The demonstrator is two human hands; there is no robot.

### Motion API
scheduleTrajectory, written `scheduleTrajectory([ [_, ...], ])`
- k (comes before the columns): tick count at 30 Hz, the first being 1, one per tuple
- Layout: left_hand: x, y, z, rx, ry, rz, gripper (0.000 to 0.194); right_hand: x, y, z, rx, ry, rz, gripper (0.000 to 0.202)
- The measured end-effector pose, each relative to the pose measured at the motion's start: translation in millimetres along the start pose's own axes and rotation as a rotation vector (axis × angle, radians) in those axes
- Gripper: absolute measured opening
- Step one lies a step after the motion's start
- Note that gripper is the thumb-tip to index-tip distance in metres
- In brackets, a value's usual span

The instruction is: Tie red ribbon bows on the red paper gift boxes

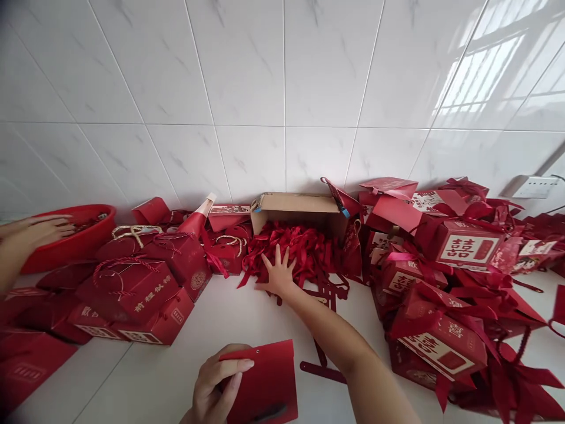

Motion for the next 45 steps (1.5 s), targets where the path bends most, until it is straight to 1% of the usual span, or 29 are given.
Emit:
scheduleTrajectory([
  [2,0,0.2,0,-0.003,-0.003,-0.008,0.036,-6,-11,-4,-0.008,-0.044,0.026,0.061],
  [4,0,0.0,0,0.016,-0.008,-0.009,0.037,-18,-11,-8,-0.048,-0.067,0.048,0.039],
  [5,0,-0.3,1,0.029,-0.013,-0.005,0.038,-25,-7,-10,-0.080,-0.071,0.059,0.033],
  [7,1,-0.7,1,0.048,-0.028,0.001,0.039,-40,8,-14,-0.161,-0.073,0.074,0.030],
  [9,2,-1.1,1,0.059,-0.033,0.005,0.039,-52,28,-20,-0.246,-0.073,0.076,0.031],
  [12,3,-1.8,3,0.072,-0.030,0.008,0.040,-59,60,-41,-0.320,-0.114,0.042,0.032],
  [15,2,-2.1,5,0.080,-0.025,-0.001,0.039,-52,82,-70,-0.315,-0.212,-0.021,0.030],
  [18,-1,-1.4,9,0.078,-0.005,-0.010,0.037,-36,90,-88,-0.301,-0.295,-0.062,0.030],
  [21,-1,-0.8,9,0.072,0.000,-0.008,0.036,-20,93,-89,-0.330,-0.323,-0.103,0.033],
  [23,1,-1.5,6,0.036,-0.013,-0.007,0.036,-8,102,-86,-0.364,-0.328,-0.164,0.032],
  [25,3,-1.7,2,-0.065,-0.073,-0.034,0.037,7,116,-86,-0.413,-0.336,-0.248,0.026],
  [26,4,-2.4,-1,-0.135,-0.124,-0.049,0.037,15,123,-86,-0.451,-0.339,-0.289,0.023],
  [28,3,-5.5,-2,-0.288,-0.226,-0.060,0.036,29,134,-87,-0.562,-0.333,-0.335,0.024],
  [29,1,-7.2,1,-0.366,-0.255,-0.053,0.035,35,136,-86,-0.637,-0.320,-0.332,0.028],
  [31,-9,-7.0,13,-0.538,-0.247,-0.043,0.033,40,136,-79,-0.815,-0.271,-0.282,0.038],
  [33,-24,0.7,22,-0.712,-0.187,-0.069,0.030,41,132,-65,-1.004,-0.202,-0.217,0.044],
  [35,-42,12.1,21,-0.802,-0.138,-0.106,0.028,40,129,-48,-1.183,-0.131,-0.174,0.046],
  [37,-63,23.4,7,-0.782,-0.131,-0.154,0.026,40,129,-30,-1.340,-0.074,-0.159,0.045],
  [39,-86,31.4,-13,-0.722,-0.166,-0.209,0.020,43,131,-13,-1.469,-0.034,-0.144,0.041],
  [41,-111,29.7,-27,-0.697,-0.184,-0.187,0.017,50,132,3,-1.555,-0.015,-0.111,0.038],
  [43,-133,22.4,-30,-0.687,-0.147,-0.130,0.013,60,131,19,-1.642,-0.013,-0.048,0.035],
  [45,-149,11.9,-21,-0.642,-0.059,-0.053,0.009,70,127,35,-1.769,-0.005,0.032,0.030],
])
Point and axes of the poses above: each hand's wrist, its own x-axis away from the middle knuckle, its own y-axis out of the back of the hand, z = x × y, the point moved 8 cm from there along -x, towards the middle knuckle, and after that the axes turned 1 degree about y, right-handed, at the moved point
